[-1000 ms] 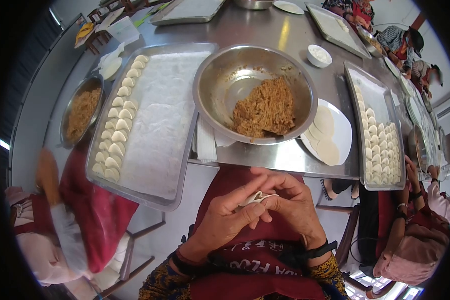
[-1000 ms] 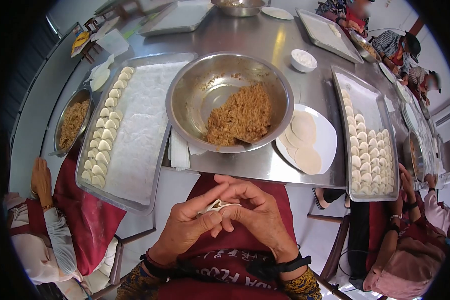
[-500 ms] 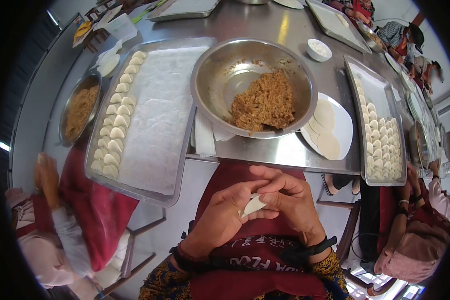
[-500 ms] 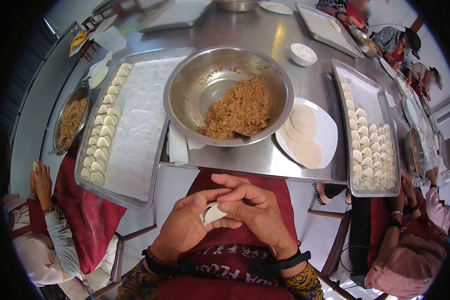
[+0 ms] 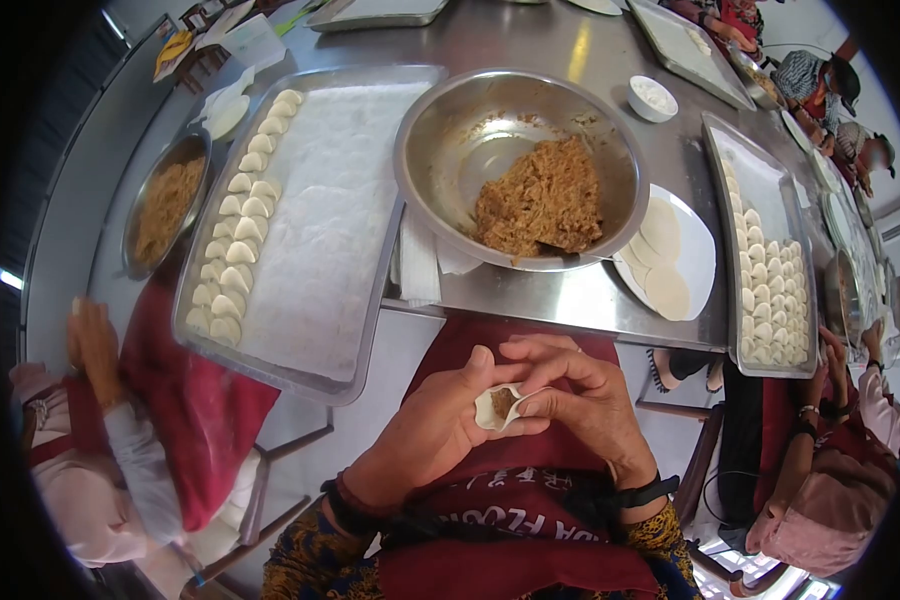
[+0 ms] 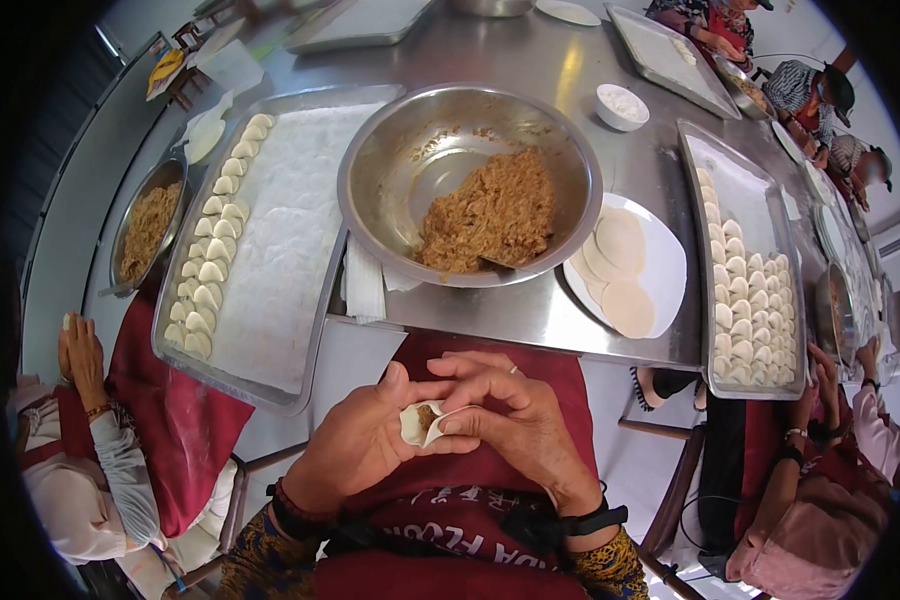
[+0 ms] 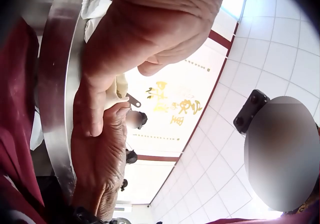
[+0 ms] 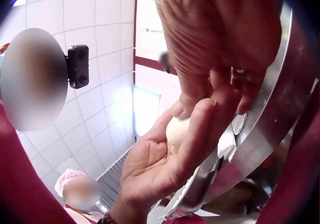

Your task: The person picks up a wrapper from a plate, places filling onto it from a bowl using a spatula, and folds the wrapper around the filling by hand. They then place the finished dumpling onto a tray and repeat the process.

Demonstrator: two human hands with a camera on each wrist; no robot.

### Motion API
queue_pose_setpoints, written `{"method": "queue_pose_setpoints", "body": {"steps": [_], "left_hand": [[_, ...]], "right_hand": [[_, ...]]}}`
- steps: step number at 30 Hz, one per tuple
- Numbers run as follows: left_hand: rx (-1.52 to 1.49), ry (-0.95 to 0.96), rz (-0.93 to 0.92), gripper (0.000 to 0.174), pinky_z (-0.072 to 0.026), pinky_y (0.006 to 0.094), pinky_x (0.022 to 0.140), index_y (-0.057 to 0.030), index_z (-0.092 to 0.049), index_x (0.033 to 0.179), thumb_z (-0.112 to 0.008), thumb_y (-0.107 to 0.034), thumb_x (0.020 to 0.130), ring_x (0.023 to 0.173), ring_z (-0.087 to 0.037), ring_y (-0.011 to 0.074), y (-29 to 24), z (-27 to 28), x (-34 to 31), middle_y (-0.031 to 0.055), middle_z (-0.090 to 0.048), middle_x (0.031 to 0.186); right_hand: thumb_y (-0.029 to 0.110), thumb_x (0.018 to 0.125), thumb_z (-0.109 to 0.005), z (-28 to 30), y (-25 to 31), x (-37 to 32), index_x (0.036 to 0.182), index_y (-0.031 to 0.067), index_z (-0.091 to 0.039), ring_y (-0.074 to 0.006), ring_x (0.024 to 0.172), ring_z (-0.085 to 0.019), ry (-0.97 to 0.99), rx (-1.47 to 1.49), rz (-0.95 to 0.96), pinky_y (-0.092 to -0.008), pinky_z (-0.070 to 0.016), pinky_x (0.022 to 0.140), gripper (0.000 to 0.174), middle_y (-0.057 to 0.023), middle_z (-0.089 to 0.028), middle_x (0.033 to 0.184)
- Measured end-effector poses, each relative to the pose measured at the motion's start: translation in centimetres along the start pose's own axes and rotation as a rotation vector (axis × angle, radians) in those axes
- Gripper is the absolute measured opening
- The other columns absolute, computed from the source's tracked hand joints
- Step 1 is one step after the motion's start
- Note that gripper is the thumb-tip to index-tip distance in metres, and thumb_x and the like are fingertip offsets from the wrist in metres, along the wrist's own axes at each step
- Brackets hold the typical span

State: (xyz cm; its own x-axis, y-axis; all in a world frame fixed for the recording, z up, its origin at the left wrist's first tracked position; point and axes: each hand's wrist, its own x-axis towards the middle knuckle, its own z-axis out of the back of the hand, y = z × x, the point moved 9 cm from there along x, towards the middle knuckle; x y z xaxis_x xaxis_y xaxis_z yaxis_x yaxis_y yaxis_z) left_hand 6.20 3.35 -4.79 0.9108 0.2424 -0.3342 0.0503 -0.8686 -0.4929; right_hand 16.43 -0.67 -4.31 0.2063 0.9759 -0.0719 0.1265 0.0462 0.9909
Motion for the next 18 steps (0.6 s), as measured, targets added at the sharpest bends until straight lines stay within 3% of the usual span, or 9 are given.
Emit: {"method": "queue_pose_setpoints", "body": {"steps": [3, 7, 9, 10, 13, 15, 18], "left_hand": [[0.048, 0.021, 0.019, 0.066, -0.0469, 0.0437, 0.103, 0.0092, -0.041, 0.135, -0.03, -0.048, 0.104, 0.119, -0.056, 0.0218, -0.2, -0.2, 0.0, 0.0148, -0.053, 0.129], [0.063, 0.043, 0.035, 0.065, -0.0475, 0.0423, 0.103, 0.0066, -0.043, 0.134, -0.028, -0.049, 0.104, 0.119, -0.056, 0.0208, 0.0, 0.0, 0.4, 0.0136, -0.053, 0.129], [0.145, 0.025, 0.069, 0.074, -0.0473, 0.0526, 0.102, 0.0103, -0.031, 0.139, -0.02, -0.053, 0.103, 0.121, -0.054, 0.0286, 0.1, 0.1, 0.6, 0.0231, -0.05, 0.131], [0.146, 0.025, 0.069, 0.074, -0.0473, 0.0526, 0.102, 0.0103, -0.031, 0.139, -0.02, -0.053, 0.103, 0.121, -0.054, 0.0286, 0.1, 0.0, 0.6, 0.0231, -0.05, 0.131], [0.034, 0.004, 0.092, 0.075, -0.0447, 0.0543, 0.104, 0.0101, -0.032, 0.139, -0.018, -0.054, 0.102, 0.123, -0.052, 0.0308, 0.6, 0.0, 0.9, 0.0241, -0.049, 0.132], [-0.284, -0.111, 0.044, 0.074, -0.0437, 0.0487, 0.105, 0.0085, -0.041, 0.133, -0.021, -0.056, 0.102, 0.12, -0.054, 0.0268, 1.5, 1.0, 1.5, 0.0185, -0.053, 0.127], [-0.403, -0.123, 0.003, 0.072, -0.0418, 0.0497, 0.106, 0.0083, -0.041, 0.132, -0.021, -0.055, 0.102, 0.119, -0.054, 0.0275, 2.4, 1.7, 1.9, 0.0185, -0.053, 0.127]], "right_hand": [[0.002, 0.079, -0.074, -0.5, 0.2, 0.0, 0.097, 0.0058, -0.072, -0.0223, 0.124, -0.052, -0.036, 0.072, -0.12, -0.0353, -0.0437, 0.102, 0.018, -0.0095, -0.063, 0.126], [0.002, 0.08, -0.073, -0.4, 0.4, 0.0, 0.098, 0.0054, -0.072, -0.0231, 0.124, -0.052, 0.026, -0.105, -0.005, -0.0358, -0.0433, 0.103, 0.019, -0.0094, -0.064, 0.124], [0.002, 0.081, -0.073, -0.4, 0.3, 0.0, 0.096, 0.0046, -0.072, -0.0242, 0.125, -0.052, 0.042, -0.116, 0.056, -0.0368, -0.0427, 0.104, 0.016, -0.0093, -0.065, 0.121], [0.002, 0.081, -0.073, -0.4, 0.3, -0.1, 0.096, 0.0046, -0.072, -0.0242, 0.125, -0.052, 0.042, -0.116, 0.056, -0.0368, -0.0427, 0.104, 0.016, -0.0093, -0.065, 0.121], [0.001, 0.081, -0.072, -0.7, 1.0, -0.3, 0.093, 0.0041, -0.071, -0.0253, 0.126, -0.05, -0.002, -0.084, 0.115, -0.0379, -0.0423, 0.104, 0.013, -0.0092, -0.067, 0.119], [0.001, 0.081, -0.072, -0.4, 0.9, -0.3, 0.093, 0.0043, -0.071, -0.0257, 0.127, -0.049, -0.105, 0.056, 0.093, -0.0388, -0.0423, 0.104, 0.013, -0.0086, -0.067, 0.117], [0.001, 0.082, -0.071, -0.2, 0.2, -0.4, 0.098, 0.0053, -0.07, -0.025, 0.128, -0.048, -0.189, 0.099, 0.046, -0.038, -0.0439, 0.103, 0.017, -0.0081, -0.068, 0.114]]}}
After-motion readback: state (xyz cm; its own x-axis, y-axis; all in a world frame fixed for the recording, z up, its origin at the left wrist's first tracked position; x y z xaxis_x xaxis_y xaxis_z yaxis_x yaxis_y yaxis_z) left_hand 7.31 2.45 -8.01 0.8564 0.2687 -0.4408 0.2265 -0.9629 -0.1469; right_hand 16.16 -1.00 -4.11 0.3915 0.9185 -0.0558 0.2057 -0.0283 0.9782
